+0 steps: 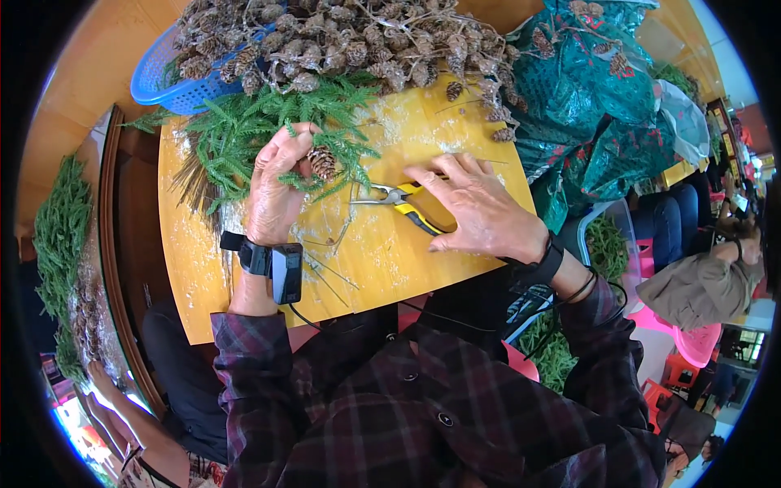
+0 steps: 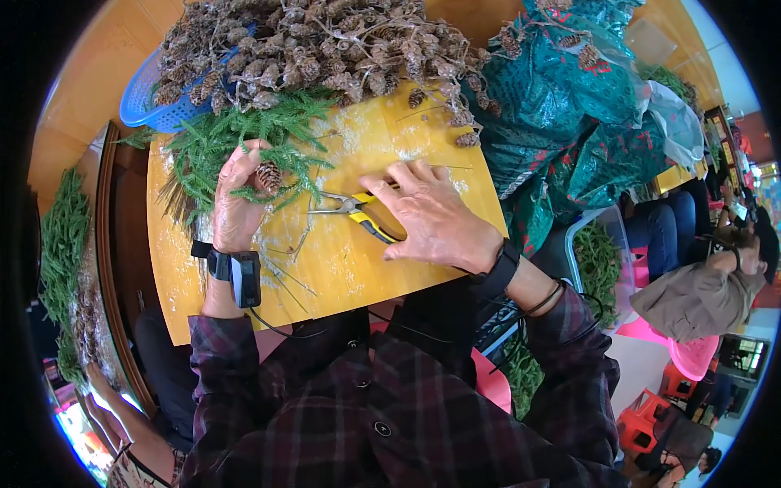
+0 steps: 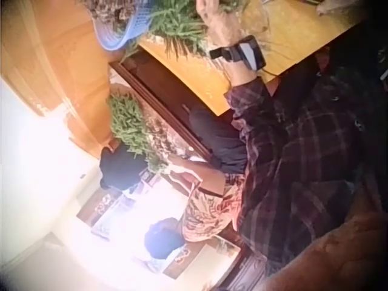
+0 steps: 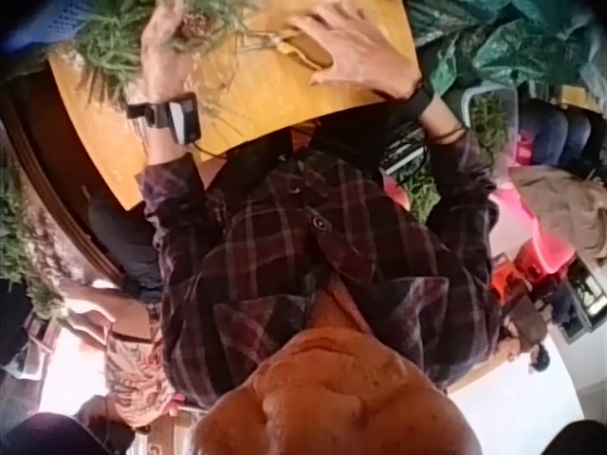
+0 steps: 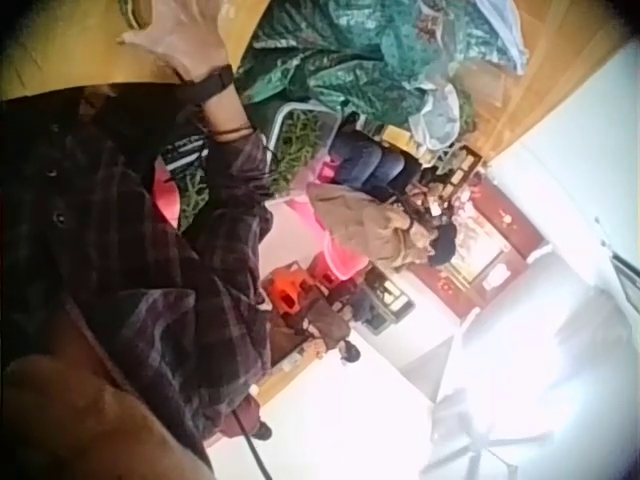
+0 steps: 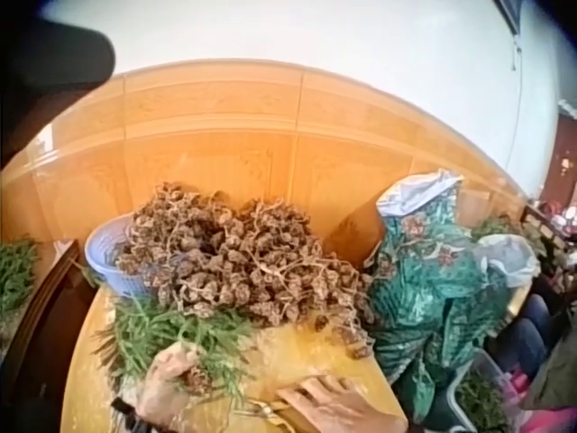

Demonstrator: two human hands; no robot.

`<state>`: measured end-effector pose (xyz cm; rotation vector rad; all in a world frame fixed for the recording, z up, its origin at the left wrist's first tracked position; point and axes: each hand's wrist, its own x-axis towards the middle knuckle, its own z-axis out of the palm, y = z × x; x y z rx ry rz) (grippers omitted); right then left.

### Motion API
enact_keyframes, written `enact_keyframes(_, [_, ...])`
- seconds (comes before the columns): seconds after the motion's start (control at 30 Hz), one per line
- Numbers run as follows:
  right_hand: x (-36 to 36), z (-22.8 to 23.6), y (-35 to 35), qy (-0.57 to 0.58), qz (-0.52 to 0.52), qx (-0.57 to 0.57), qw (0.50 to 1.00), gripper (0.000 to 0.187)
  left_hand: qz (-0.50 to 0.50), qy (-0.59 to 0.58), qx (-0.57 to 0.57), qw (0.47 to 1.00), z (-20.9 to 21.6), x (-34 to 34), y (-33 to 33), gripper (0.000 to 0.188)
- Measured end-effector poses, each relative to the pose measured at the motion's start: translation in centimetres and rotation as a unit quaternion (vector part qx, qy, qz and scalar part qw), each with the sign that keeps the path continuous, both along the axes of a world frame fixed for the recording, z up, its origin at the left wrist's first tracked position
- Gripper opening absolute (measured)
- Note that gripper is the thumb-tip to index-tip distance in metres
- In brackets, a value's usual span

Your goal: The person wraps wire around pinecones and greenery sprigs by hand, using pliers to twist and cut the wire. They repeat this process to secure the items together and form a small wreath.

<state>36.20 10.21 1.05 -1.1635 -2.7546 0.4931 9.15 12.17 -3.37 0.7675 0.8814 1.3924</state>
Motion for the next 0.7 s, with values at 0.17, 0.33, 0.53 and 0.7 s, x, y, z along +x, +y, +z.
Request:
enact_keyframes(0.17, [0.2,-0.5,-0.8,0.004,-0.088,-0.03,0.996,0.072,0.01,0.044,0.023,0.999,0.6,0.7,-0.8,0.016])
enact_keyframes(0.33, [-1.1,-0.8,-2.0,0.011,-0.159,0.029,0.987,0.062,-0.013,0.111,0.048,0.993,0.8,1.0,-1.0,0.014])
enact_keyframes(0.53, [0.2,-1.5,0.3,0.122,-0.168,0.169,0.964,0.037,-0.006,0.134,0.059,0.989,0.8,1.1,-1.0,0.016])
enact_keyframes(0.7, [-1.4,0.9,1.0,0.109,-0.11,0.259,0.953,0.028,-0.014,0.146,0.051,0.988,0.3,1.4,-0.9,0.016])
